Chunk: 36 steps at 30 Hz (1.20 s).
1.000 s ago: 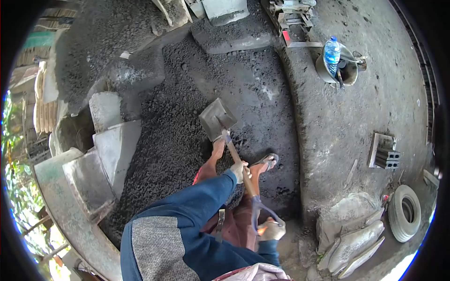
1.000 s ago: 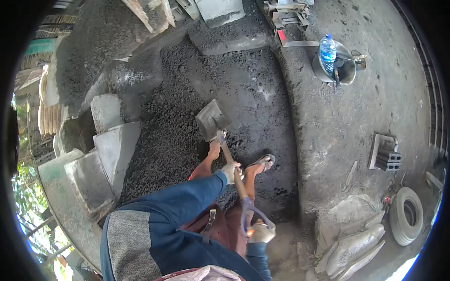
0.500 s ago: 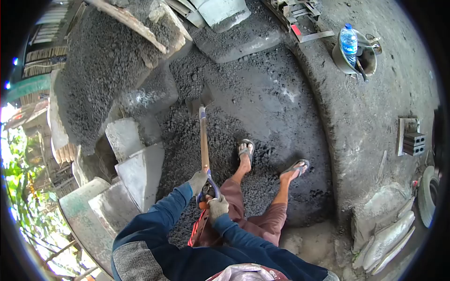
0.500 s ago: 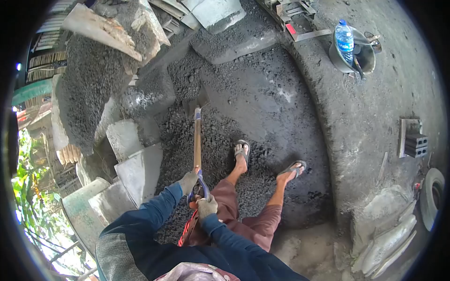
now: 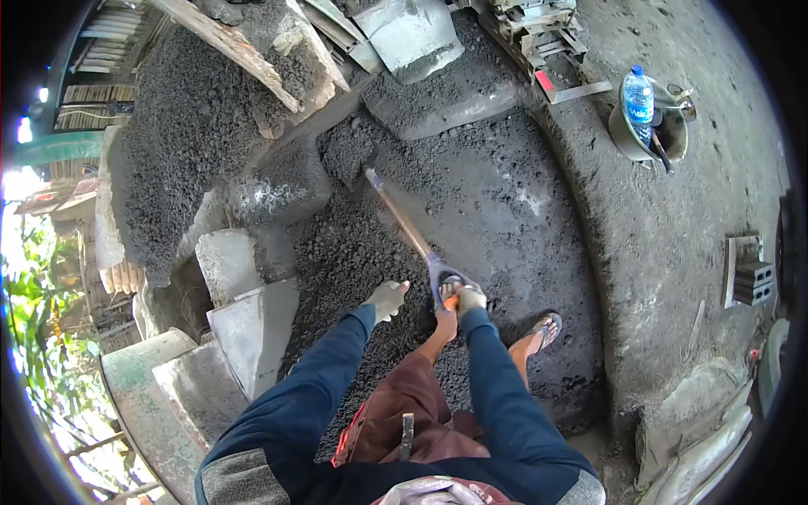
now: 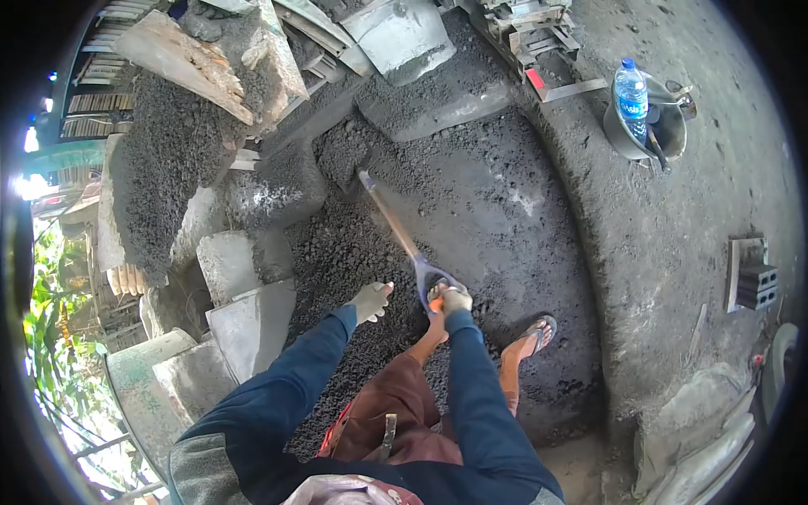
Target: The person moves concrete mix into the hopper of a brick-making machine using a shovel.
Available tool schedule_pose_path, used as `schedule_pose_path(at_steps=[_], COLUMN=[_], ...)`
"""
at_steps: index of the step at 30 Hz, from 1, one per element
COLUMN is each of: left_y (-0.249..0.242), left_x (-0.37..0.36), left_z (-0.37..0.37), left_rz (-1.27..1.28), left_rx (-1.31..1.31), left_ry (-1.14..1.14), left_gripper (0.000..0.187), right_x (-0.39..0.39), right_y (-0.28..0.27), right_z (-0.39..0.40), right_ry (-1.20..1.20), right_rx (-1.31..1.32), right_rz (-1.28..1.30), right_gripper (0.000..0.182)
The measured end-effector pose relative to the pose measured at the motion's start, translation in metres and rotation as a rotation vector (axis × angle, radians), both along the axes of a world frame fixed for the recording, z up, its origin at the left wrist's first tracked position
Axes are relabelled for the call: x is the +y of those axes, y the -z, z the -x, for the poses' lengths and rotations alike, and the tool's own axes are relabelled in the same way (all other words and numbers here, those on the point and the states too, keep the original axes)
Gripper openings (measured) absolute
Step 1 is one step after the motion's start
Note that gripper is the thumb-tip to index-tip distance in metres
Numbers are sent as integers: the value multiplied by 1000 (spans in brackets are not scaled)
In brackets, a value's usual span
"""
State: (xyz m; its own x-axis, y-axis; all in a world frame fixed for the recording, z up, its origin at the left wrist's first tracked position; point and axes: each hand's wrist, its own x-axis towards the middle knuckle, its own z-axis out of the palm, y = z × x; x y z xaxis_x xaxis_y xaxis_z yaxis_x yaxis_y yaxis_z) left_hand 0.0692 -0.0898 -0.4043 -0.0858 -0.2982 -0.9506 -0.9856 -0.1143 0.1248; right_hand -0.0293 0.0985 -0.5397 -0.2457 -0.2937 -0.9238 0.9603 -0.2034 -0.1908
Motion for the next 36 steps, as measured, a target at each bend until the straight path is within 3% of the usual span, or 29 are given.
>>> schedule_pose_path(at_steps=[1, 3, 5, 7, 8, 9, 10, 11, 12, 14, 18, 20, 22, 24, 25, 28, 29, 30, 31, 32, 33, 34, 36], left_y=[1, 31, 52, 70, 81, 93, 114, 165, 147, 85, 48, 56, 1, -13, 8, -149, -194, -239, -260, -280, -299, -317, -339], left_x=[8, 18, 38, 67, 86, 102, 118, 145, 177, 238, 350, 408, 436, 452, 467, 402, 377, 351, 323, 294, 263, 235, 191], left_z=[2, 1, 8, 31, 43, 51, 57, 42, 54, 94, 112, 101, 110, 106, 96, 123, 126, 124, 115, 105, 89, 74, 65], left_rz=[-44, -126, -217, -254, -243, -303, -362, -467, -424, -323, -615, -724, -587, -688, -666, -543, -482, -425, -384, -340, -244, -138, 125], left_rx=[83, 62, 91, 191, 272, 258, 241, 526, 377, 98, 4, 249, 110, 119, 344, 148, 183, 268, 498, 728, 956, 1148, 1129], left_ry=[-1, -309, -558, -850, -1021, -1167, -1314, -1324, -1264, -1113, -1365, -1416, -1466, -1530, -1523, -1744, -1776, -1772, -1712, -1659, -1455, -1229, -1251], left_gripper=[66, 70, 78, 66, 59, 44, 29, 30, 26, 18, 8, 14, 16, 18, 18, 9, 6, 5, 4, 9, 13, 17, 25], right_x=[18, 44, 100, 153, 164, 187, 202, 221, 256, 302, 404, 473, 503, 529, 546, 532, 561, 551, 524, 476, 427, 391, 309], right_y=[-13, -49, -66, -116, -178, -205, -242, -262, -252, -276, -333, -341, -374, -385, -376, -364, -302, -265, -229, -224, -213, -206, -234], right_z=[9, 22, -14, -49, -41, -50, -47, -43, -41, -7, 58, 83, 117, 143, 155, 180, 185, 185, 182, 172, 165, 167, 184], right_ry=[-35, -141, -183, -220, -229, -103, -64, -81, 46, -81, -76, 4, -82, -60, -109, -196, -194, -312, -323, -404, -490, -805, -1286], right_rx=[54, 32, 116, 291, 218, 143, 189, 285, 211, 328, 307, 306, 298, 313, 345, 386, 345, 353, 323, 303, 340, 404, 599], right_rz=[-9, -153, 16, 72, 9, 28, -86, -336, -396, -723, -810, -751, -770, -753, -744, -735, -527, -532, -351, -461, -369, -49, -93], right_gripper=[28, 26, 28, 24, 24, 27, 22, 21, 20, 20, 18, 16, 19, 25, 29, 31, 30, 25, 18, 16, 15, 13, 16])
